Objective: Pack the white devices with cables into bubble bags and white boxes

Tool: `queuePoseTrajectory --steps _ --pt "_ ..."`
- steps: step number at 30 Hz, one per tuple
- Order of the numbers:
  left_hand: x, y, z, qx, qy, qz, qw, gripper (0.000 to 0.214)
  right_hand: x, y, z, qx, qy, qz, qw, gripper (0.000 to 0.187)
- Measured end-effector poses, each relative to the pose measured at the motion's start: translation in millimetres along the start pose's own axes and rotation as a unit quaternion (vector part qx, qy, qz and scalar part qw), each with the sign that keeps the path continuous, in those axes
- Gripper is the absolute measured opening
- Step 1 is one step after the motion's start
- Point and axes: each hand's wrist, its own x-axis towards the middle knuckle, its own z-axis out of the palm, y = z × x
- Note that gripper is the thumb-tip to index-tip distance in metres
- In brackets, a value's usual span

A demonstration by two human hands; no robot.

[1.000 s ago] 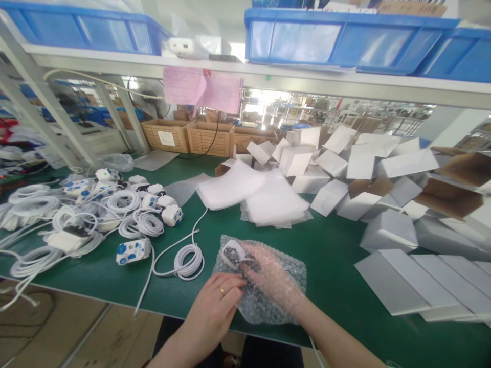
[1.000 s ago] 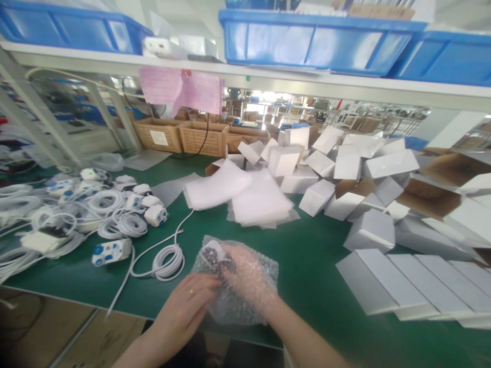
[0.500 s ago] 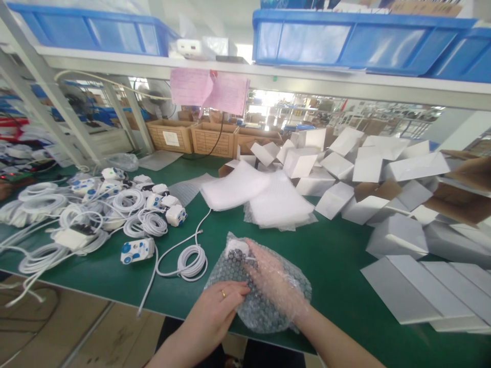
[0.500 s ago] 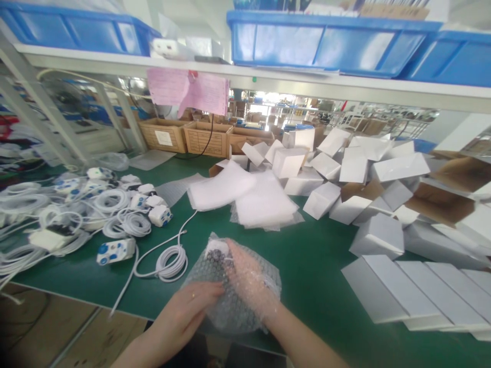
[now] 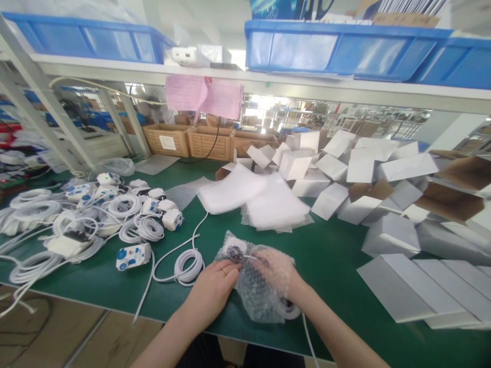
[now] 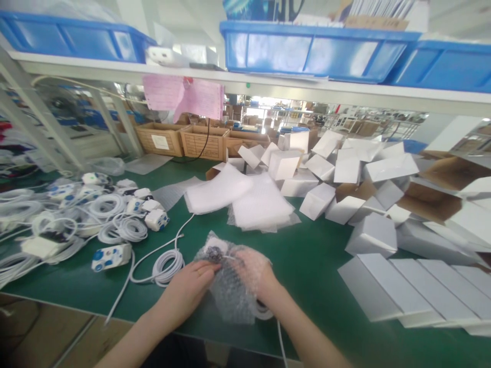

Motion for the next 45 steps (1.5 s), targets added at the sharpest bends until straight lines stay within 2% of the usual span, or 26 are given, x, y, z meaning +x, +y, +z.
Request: queuePoseTrajectory --steps 2,4,5,6,7,8,9,10,12,14,17,24,27,28,30,36,39,42,43,45 --pt "4.7 -4.0 0.9 0.007 -0.001 -0.016 1.000 0.027 -9.7 -13.9 -27.7 -0.009 0.041 -0.009 0.999 0.019" --pt "10.4 -5.1 2.0 0.012 -0.003 -0.028 1.000 0.024 -24.2 -35.4 -47.4 -0.024 0.157 -0.029 0.987 0.027" --pt "13.3 -4.5 2.4 0.014 -0.005 -0.032 0.999 0.023 -31.6 -46.7 -51.0 -0.033 0.228 -0.067 0.971 0.028" --pt "16.2 -3.5 2.5 0.015 -0.008 -0.034 0.999 0.021 -38.0 -56.6 -49.8 -0.042 0.246 -0.113 0.962 0.030" --pt "18.7 -2.2 2.2 0.015 -0.010 -0.035 0.999 0.020 -42.7 -64.1 -44.1 -0.056 0.213 -0.145 0.964 0.035" --pt "20.7 -1.1 1.5 0.016 -0.013 -0.034 0.999 0.019 -45.4 -68.2 -34.7 -0.073 0.150 -0.158 0.973 0.043" --pt "22.1 -0.5 0.2 0.017 -0.016 -0.032 0.999 0.018 -45.8 -68.7 -23.2 -0.093 0.072 -0.144 0.983 0.048" --pt "22.8 -0.6 -1.4 0.020 -0.017 -0.030 0.999 0.018 -44.2 -65.8 -11.1 -0.111 0.007 -0.113 0.987 0.046" --pt "21.9 -3.1 -5.3 0.034 -0.013 -0.028 0.999 0.018 -36.7 -53.3 9.0 -0.124 -0.045 -0.062 0.989 0.029" --pt "18.4 -7.7 -8.3 0.054 -0.003 -0.029 0.998 0.018 -28.0 -39.3 18.9 -0.115 -0.048 -0.040 0.991 0.023" --pt "11.5 -13.8 -9.0 0.072 0.009 -0.021 0.997 0.018 -19.7 -28.2 17.4 -0.094 -0.047 -0.024 0.994 0.025" --pt "6.2 -19.3 -0.2 0.058 0.048 -0.008 0.997 0.024 -15.9 -32.5 2.3 -0.053 -0.062 -0.010 0.997 0.027" --pt "6.4 -18.8 2.5 0.031 0.071 -0.005 0.997 0.029 -19.9 -35.2 -0.9 -0.068 -0.055 -0.014 0.996 0.020" --pt "6.1 -16.7 2.7 0.021 0.076 -0.008 0.997 0.030 -22.2 -35.9 -1.2 -0.078 -0.053 -0.018 0.995 0.023" --pt "4.5 -9.4 1.2 0.002 0.081 -0.020 0.997 0.031 -27.2 -36.4 -0.8 -0.095 -0.061 -0.023 0.993 0.029" --pt "-12.7 14.2 -12.3 -0.048 0.058 -0.076 0.994 0.026 -37.0 -32.2 -1.6 -0.116 -0.103 0.010 0.988 0.024" --pt "-23.2 13.5 -16.8 -0.038 0.069 -0.118 0.990 0.023 -37.9 -34.2 0.6 -0.129 -0.109 0.023 0.985 0.023" --pt "-23.7 10.3 -16.7 -0.009 0.093 -0.151 0.984 0.018 -36.5 -38.7 8.4 -0.145 -0.108 0.039 0.983 0.019" --pt "-20.4 9.4 -15.6 -0.002 0.094 -0.151 0.984 0.020 -35.5 -40.0 11.2 -0.149 -0.106 0.044 0.982 0.018" --pt "-9.1 7.4 -11.7 -0.017 0.064 -0.146 0.987 0.036 -33.2 -42.1 15.0 -0.151 -0.102 0.053 0.982 0.019"
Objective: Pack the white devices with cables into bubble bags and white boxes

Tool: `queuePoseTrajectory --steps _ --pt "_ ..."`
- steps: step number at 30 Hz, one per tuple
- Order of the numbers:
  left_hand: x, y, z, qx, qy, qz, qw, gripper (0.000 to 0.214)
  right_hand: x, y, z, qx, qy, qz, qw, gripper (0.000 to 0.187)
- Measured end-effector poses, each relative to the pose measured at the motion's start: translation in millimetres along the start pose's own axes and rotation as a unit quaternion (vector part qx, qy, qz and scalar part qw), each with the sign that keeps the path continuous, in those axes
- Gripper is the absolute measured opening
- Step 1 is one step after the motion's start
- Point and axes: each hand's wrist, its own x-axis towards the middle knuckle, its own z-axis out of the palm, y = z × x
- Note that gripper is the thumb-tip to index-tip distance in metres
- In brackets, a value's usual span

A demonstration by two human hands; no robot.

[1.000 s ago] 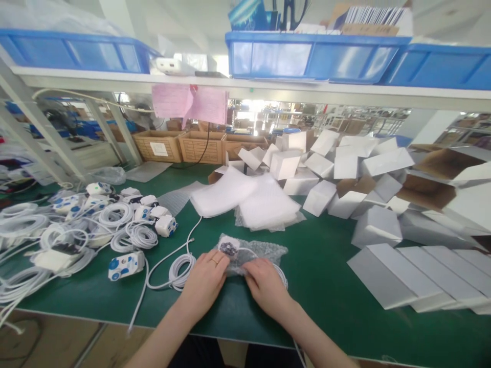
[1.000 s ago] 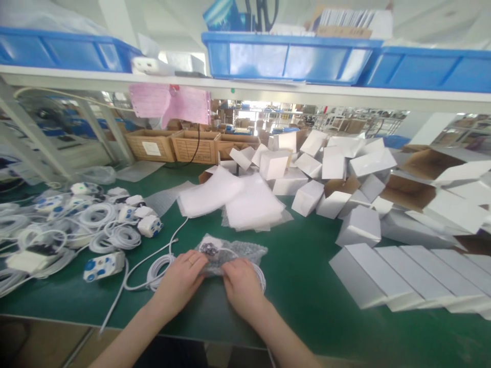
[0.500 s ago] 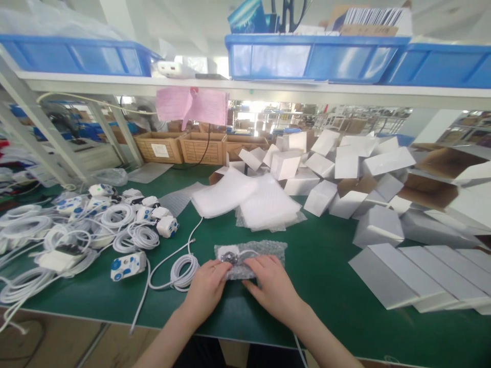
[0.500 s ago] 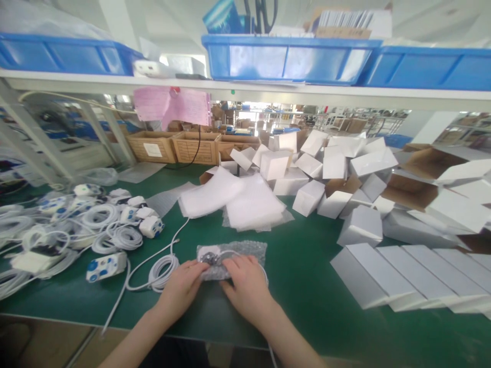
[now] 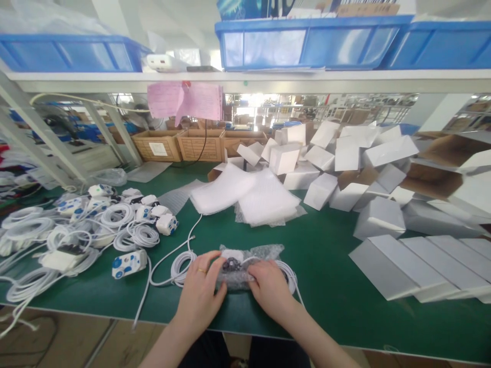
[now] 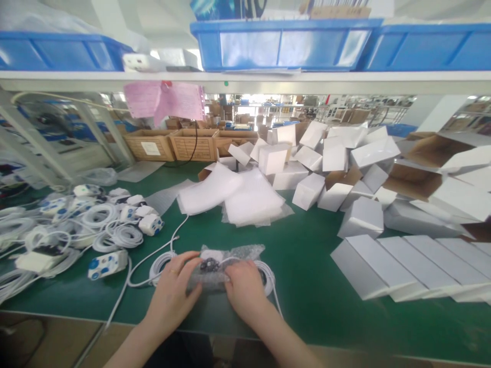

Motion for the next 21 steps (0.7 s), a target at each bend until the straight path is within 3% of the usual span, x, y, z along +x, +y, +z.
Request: queuePoseTrajectory --steps 3,9,12,14,17,18,19,21 --pt "21.8 0.2 11.1 -0.067 -0.102 -0.043 0.992 0.061 1.8 -0.4 -2.6 0.003 0.012 0.009 1.000 0.020" --pt "45.8 -1.6 18.7 -0.165 -0.152 -0.146 0.963 0.041 -6.8 23.4 -20.5 0.038 0.072 0.036 0.996 0.020" --pt "45.5 4.2 17.1 -0.235 -0.183 -0.208 0.932 0.039 -16.3 35.1 -25.6 0.047 0.132 0.071 0.988 0.012" --pt "44.6 11.9 16.9 -0.289 -0.205 -0.249 0.901 0.044 -25.6 32.8 -26.8 0.031 0.226 0.073 0.971 0.026" --pt "46.2 30.5 13.9 -0.368 -0.219 -0.284 0.858 0.057 -42.1 15.2 -27.6 -0.028 0.432 -0.062 0.899 0.037" --pt "48.1 38.2 11.2 -0.403 -0.217 -0.290 0.841 0.058 -46.7 8.6 -28.2 -0.043 0.469 -0.124 0.874 0.038" --pt "50.7 46.4 7.4 -0.440 -0.213 -0.295 0.821 0.059 -50.1 3.5 -28.9 -0.047 0.476 -0.176 0.860 0.040" --pt "57.6 63.3 -2.6 -0.504 -0.202 -0.301 0.784 0.057 -52.7 0.3 -31.0 -0.015 0.435 -0.214 0.874 0.039"
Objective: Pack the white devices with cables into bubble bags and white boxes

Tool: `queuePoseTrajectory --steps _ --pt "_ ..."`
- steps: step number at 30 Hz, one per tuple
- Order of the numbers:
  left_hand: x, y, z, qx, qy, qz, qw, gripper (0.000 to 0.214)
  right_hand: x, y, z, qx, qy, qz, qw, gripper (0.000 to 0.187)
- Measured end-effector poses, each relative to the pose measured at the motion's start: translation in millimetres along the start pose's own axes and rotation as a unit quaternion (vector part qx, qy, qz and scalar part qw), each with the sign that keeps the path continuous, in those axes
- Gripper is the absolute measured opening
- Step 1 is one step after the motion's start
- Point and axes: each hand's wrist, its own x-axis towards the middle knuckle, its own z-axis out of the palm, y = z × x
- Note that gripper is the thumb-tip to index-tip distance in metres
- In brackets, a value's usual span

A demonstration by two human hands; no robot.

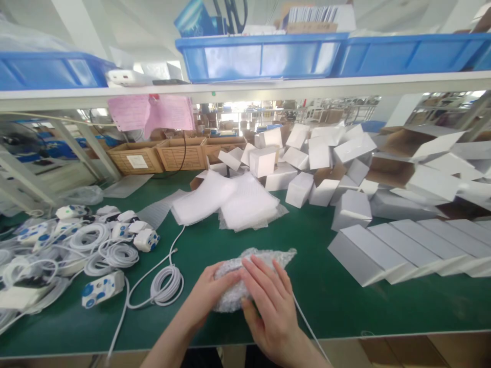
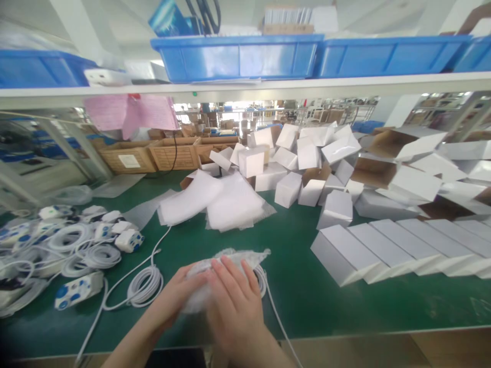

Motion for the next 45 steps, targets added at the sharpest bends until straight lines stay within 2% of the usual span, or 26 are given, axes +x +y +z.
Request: queuePoseTrajectory --steps 3,5,7,9,12,14,15,19,21,23,25,27,28,30,35,38,41,43,45 --pt "-6.7 25.9 15.1 -0.071 -0.010 -0.003 0.997 0.057 -0.2 13.3 -1.2 0.101 -0.029 0.083 0.991 0.051" --pt "-7.8 38.3 25.2 -0.113 0.005 -0.001 0.994 0.061 -1.2 24.2 -1.0 0.192 -0.020 0.158 0.968 0.056" --pt "-4.4 43.5 36.5 -0.149 0.043 0.018 0.988 0.065 -1.0 27.9 0.2 0.302 0.000 0.234 0.924 0.060" --pt "3.3 41.2 49.6 -0.161 0.084 0.056 0.982 0.069 0.8 22.6 2.5 0.407 0.015 0.287 0.867 0.073" --pt "18.5 30.1 71.9 -0.118 0.099 0.153 0.976 0.066 4.2 8.9 4.6 0.511 0.046 0.353 0.783 0.097" --pt "26.9 23.9 86.3 -0.058 0.093 0.222 0.969 0.058 4.1 6.9 1.0 0.514 0.093 0.409 0.749 0.098" --pt "30.1 22.3 92.4 -0.024 0.094 0.249 0.964 0.054 2.8 9.9 -2.9 0.492 0.116 0.436 0.745 0.091" --pt "40.8 24.8 104.4 0.116 0.065 0.319 0.938 0.037 -9.7 42.3 -28.6 0.381 0.129 0.481 0.779 0.063" --pt "51.4 27.6 102.9 0.162 0.049 0.350 0.921 0.030 -17.4 59.4 -43.2 0.367 0.139 0.497 0.774 0.062" --pt "70.2 30.5 100.4 0.193 0.069 0.365 0.908 0.028 -24.7 70.4 -56.2 0.388 0.163 0.534 0.733 0.064" --pt "97.5 34.6 102.8 0.219 0.088 0.365 0.901 0.026 -32.7 75.4 -66.1 0.432 0.168 0.579 0.671 0.066" --pt "130.0 41.6 115.6 0.248 0.072 0.363 0.896 0.021 -43.6 77.7 -71.6 0.468 0.147 0.616 0.617 0.069" --pt "146.5 46.4 126.9 0.263 0.055 0.362 0.892 0.019 -50.5 79.1 -72.3 0.477 0.133 0.626 0.602 0.070" --pt "176.7 58.2 158.6 0.306 0.017 0.358 0.882 0.025 -67.1 83.6 -69.9 0.483 0.097 0.626 0.605 0.075" --pt "229.3 86.7 259.5 0.435 -0.060 0.299 0.847 0.060 -105.9 102.9 -51.8 0.478 -0.009 0.556 0.679 0.092" --pt "246.7 95.3 303.2 0.489 -0.088 0.238 0.835 0.077 -110.4 112.4 -47.0 0.437 -0.012 0.534 0.723 0.096" --pt "254.9 98.2 320.2 0.513 -0.085 0.204 0.829 0.064 -102.0 120.8 -47.8 0.383 0.017 0.535 0.752 0.090" --pt "258.1 99.4 316.6 0.513 -0.076 0.202 0.831 0.050 -95.4 126.2 -47.3 0.367 0.026 0.537 0.759 0.083" --pt "259.5 101.6 302.2 0.500 -0.071 0.206 0.838 0.041 -92.0 128.9 -44.9 0.365 0.031 0.534 0.762 0.081"
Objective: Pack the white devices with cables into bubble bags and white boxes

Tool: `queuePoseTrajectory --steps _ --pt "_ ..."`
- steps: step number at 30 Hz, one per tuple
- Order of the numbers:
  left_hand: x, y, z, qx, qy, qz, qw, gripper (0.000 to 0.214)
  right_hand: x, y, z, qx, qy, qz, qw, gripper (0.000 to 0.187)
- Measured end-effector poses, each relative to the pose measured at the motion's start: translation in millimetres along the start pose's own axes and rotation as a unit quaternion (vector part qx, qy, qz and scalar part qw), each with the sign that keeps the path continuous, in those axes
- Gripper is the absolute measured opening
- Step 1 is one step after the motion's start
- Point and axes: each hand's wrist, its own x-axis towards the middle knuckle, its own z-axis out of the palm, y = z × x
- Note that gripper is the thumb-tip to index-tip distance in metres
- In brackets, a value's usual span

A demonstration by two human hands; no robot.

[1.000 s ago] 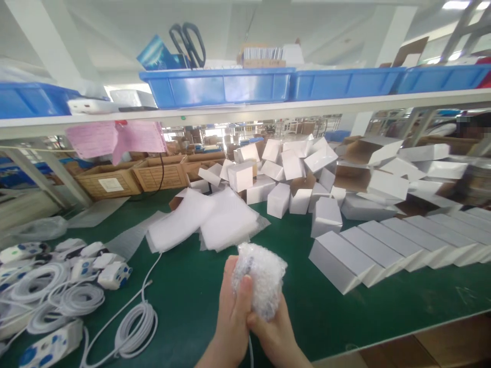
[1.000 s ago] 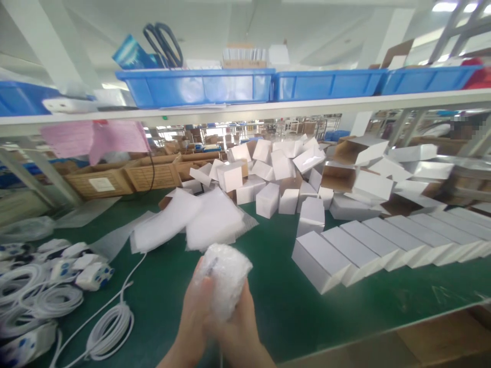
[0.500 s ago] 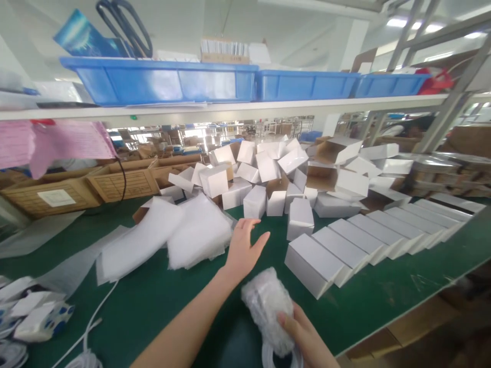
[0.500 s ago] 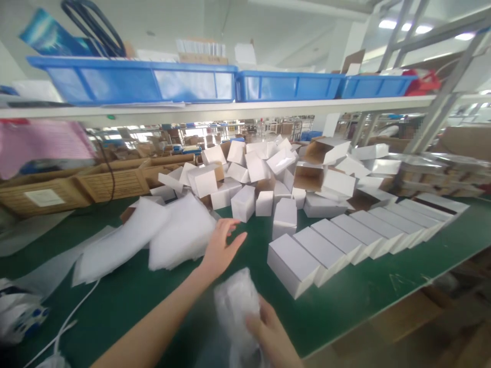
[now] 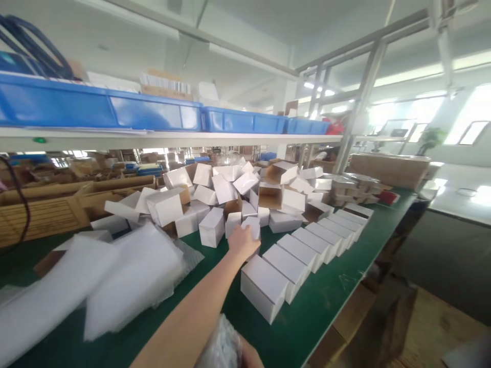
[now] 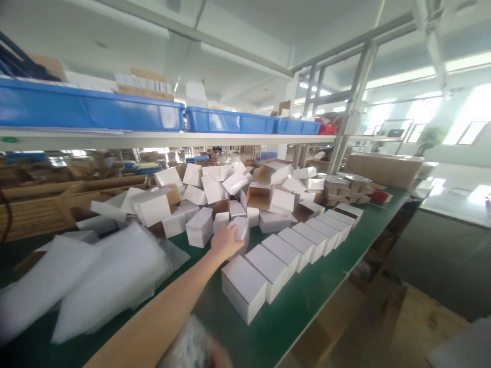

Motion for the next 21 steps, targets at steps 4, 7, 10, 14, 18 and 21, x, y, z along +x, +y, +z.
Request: queuePoseTrajectory --steps 4,7,10,14,18,21 --pt "-28.5 -38.9 -32.6 -0.060 0.043 0.005 0.997 0.053 -10.6 8.1 5.3 0.044 0.007 0.002 0.999 0.099" --pt "-74.6 -77.7 -57.9 -0.120 0.099 -0.005 0.988 0.072 -27.0 13.9 5.7 0.092 0.039 0.038 0.994 0.112" --pt "-137.7 -119.1 -71.0 -0.180 0.148 -0.046 0.971 0.082 -35.6 13.8 6.3 0.084 0.067 0.052 0.993 0.106" --pt "-233.4 -164.2 -62.5 -0.312 0.262 -0.120 0.905 0.087 -37.9 11.9 12.6 0.063 0.087 0.031 0.994 0.099" --pt "-318.6 -186.4 -30.8 -0.177 0.395 -0.162 0.887 0.089 -43.7 16.1 15.2 0.043 0.066 0.066 0.995 0.097" --pt "-364.4 -187.5 -3.5 -0.111 0.445 -0.162 0.874 0.080 -49.7 15.1 19.1 0.018 0.036 0.077 0.996 0.093"
